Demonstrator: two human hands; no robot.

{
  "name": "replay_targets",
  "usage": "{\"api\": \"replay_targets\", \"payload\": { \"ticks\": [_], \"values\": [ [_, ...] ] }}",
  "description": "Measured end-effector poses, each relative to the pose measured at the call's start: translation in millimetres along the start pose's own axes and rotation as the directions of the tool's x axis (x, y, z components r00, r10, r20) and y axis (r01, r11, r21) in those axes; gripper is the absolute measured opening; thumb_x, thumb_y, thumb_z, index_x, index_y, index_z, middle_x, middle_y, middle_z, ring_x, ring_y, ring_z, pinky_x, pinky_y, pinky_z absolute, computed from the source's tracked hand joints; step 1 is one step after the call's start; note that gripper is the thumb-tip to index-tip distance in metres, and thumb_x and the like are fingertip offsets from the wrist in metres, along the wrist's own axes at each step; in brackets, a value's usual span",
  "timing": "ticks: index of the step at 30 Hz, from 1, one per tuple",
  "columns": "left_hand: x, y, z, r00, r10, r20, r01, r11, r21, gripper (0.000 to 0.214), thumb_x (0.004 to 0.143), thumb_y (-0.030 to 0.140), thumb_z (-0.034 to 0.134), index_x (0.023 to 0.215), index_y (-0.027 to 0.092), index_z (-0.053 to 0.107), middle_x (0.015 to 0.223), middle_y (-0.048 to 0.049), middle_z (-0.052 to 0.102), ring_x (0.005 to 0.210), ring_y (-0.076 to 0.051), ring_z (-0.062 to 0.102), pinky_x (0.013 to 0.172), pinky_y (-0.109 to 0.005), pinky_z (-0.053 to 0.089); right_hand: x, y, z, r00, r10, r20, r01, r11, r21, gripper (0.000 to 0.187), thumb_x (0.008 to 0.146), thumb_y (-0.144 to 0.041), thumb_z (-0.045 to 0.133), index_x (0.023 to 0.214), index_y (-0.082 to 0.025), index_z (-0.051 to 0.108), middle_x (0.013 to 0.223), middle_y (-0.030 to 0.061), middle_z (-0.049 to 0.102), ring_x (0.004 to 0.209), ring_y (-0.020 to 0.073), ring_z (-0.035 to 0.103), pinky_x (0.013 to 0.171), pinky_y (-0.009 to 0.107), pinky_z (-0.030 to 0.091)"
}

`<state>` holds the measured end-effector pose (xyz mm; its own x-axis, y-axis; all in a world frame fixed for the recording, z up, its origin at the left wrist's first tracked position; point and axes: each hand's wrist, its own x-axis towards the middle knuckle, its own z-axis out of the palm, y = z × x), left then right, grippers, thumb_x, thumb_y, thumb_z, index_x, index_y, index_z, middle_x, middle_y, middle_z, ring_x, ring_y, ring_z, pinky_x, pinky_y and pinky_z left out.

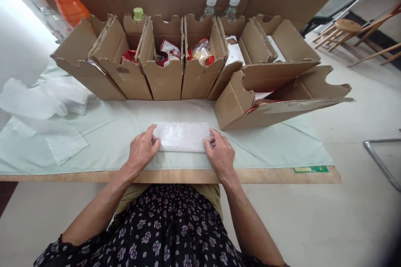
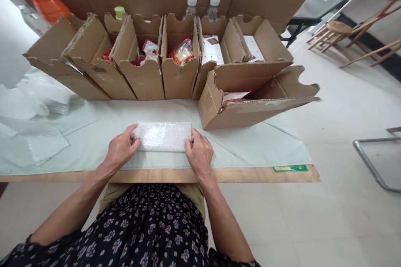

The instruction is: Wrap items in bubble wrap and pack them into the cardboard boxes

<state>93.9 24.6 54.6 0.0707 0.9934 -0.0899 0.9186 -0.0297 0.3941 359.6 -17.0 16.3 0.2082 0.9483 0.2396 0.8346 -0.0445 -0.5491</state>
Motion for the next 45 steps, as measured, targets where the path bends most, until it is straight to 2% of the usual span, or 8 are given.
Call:
{"api": "replay_targets", "payload": {
  "ticks": [7, 12, 17, 22, 28, 38, 41, 45],
  "values": [
    [1, -3, 2.9, 0.999, 0.040, -0.035, -0.033, 0.985, 0.172, 0.035, 0.090, 0.038, 0.058, 0.109, 0.012, 0.070, 0.102, -0.0152, 0.069, 0.101, -0.033, 0.066, 0.090, -0.042, 0.052, 20, 3, -1, 0.999, -0.030, 0.012, 0.032, 0.972, -0.232, 0.035, 0.095, -0.044, 0.056, 0.108, -0.015, 0.070, 0.103, 0.0166, 0.072, 0.093, 0.0308, 0.063, 0.085, 0.042, 0.047],
    [6, -4, -7.4, 0.999, -0.002, 0.033, 0.002, 1.000, 0.002, 0.013, 0.085, 0.031, 0.056, 0.087, 0.020, 0.062, 0.090, -0.0072, 0.067, 0.088, -0.026, 0.065, 0.082, -0.036, 0.051, 23, -11, 1, 0.992, 0.077, 0.100, -0.092, 0.984, 0.151, 0.015, 0.090, -0.035, 0.057, 0.085, -0.022, 0.061, 0.085, 0.0061, 0.070, 0.076, 0.0210, 0.063, 0.074, 0.033, 0.048],
    [26, -5, -30.6, 0.992, -0.037, 0.119, 0.052, 0.990, -0.129, 0.027, 0.085, 0.032, 0.054, 0.108, 0.022, 0.063, 0.087, -0.0015, 0.070, 0.078, -0.022, 0.065, 0.074, -0.033, 0.048, -24, -12, -17, 0.964, 0.189, 0.187, -0.257, 0.841, 0.476, 0.027, 0.091, -0.044, 0.062, 0.104, -0.021, 0.059, 0.088, 0.0028, 0.070, 0.064, 0.0153, 0.061, 0.062, 0.029, 0.050],
    [45, -9, -30.3, 0.989, 0.021, 0.145, -0.017, 1.000, -0.023, 0.059, 0.086, 0.028, 0.053, 0.144, 0.020, 0.051, 0.101, -0.0058, 0.075, 0.091, -0.026, 0.068, 0.080, -0.035, 0.048, -31, -8, -28, 0.996, 0.085, -0.007, -0.082, 0.973, 0.215, 0.044, 0.094, -0.045, 0.060, 0.130, -0.020, 0.057, 0.125, 0.0137, 0.069, 0.096, 0.0244, 0.067, 0.081, 0.040, 0.055],
    [51, -13, -19.8, 0.991, 0.104, 0.085, -0.111, 0.990, 0.083, 0.059, 0.088, 0.026, 0.052, 0.146, 0.019, 0.052, 0.102, -0.0082, 0.076, 0.089, -0.026, 0.071, 0.077, -0.035, 0.052, 16, -15, -7, 0.980, -0.097, 0.173, 0.098, 0.995, 0.007, 0.040, 0.090, -0.031, 0.061, 0.127, -0.017, 0.063, 0.105, 0.0125, 0.076, 0.099, 0.0306, 0.067, 0.091, 0.046, 0.051],
    [98, 57, 10.3, 0.929, 0.366, 0.052, -0.369, 0.925, 0.085, 0.049, 0.090, 0.016, 0.057, 0.139, 0.014, 0.058, 0.131, -0.0186, 0.066, 0.127, -0.035, 0.057, 0.108, -0.050, 0.044, -59, -38, -19, 0.945, 0.065, 0.320, -0.151, 0.956, 0.251, 0.048, 0.095, -0.032, 0.053, 0.142, -0.019, 0.054, 0.081, -0.0011, 0.072, 0.067, 0.0178, 0.065, 0.070, 0.031, 0.050],
    [59, 41, 8.7, 0.872, 0.486, -0.061, -0.485, 0.874, 0.037, 0.043, 0.093, 0.017, 0.054, 0.135, 0.015, 0.061, 0.135, -0.0183, 0.063, 0.129, -0.034, 0.055, 0.111, -0.053, 0.042, -58, -37, -17, 0.945, 0.086, 0.316, -0.171, 0.953, 0.251, 0.049, 0.095, -0.030, 0.052, 0.143, -0.020, 0.054, 0.083, -0.0006, 0.072, 0.068, 0.0178, 0.065, 0.070, 0.031, 0.049],
    [-16, 0, 2.7, 0.644, 0.762, -0.069, -0.765, 0.638, -0.092, 0.044, 0.090, 0.021, 0.060, 0.134, 0.025, 0.061, 0.141, -0.0124, 0.064, 0.142, -0.034, 0.048, 0.115, -0.056, 0.040, -49, -33, -24, 0.923, 0.066, 0.379, -0.230, 0.885, 0.405, 0.048, 0.092, -0.028, 0.054, 0.140, -0.022, 0.056, 0.078, -0.0026, 0.068, 0.067, 0.0159, 0.063, 0.068, 0.029, 0.048]
  ]
}}
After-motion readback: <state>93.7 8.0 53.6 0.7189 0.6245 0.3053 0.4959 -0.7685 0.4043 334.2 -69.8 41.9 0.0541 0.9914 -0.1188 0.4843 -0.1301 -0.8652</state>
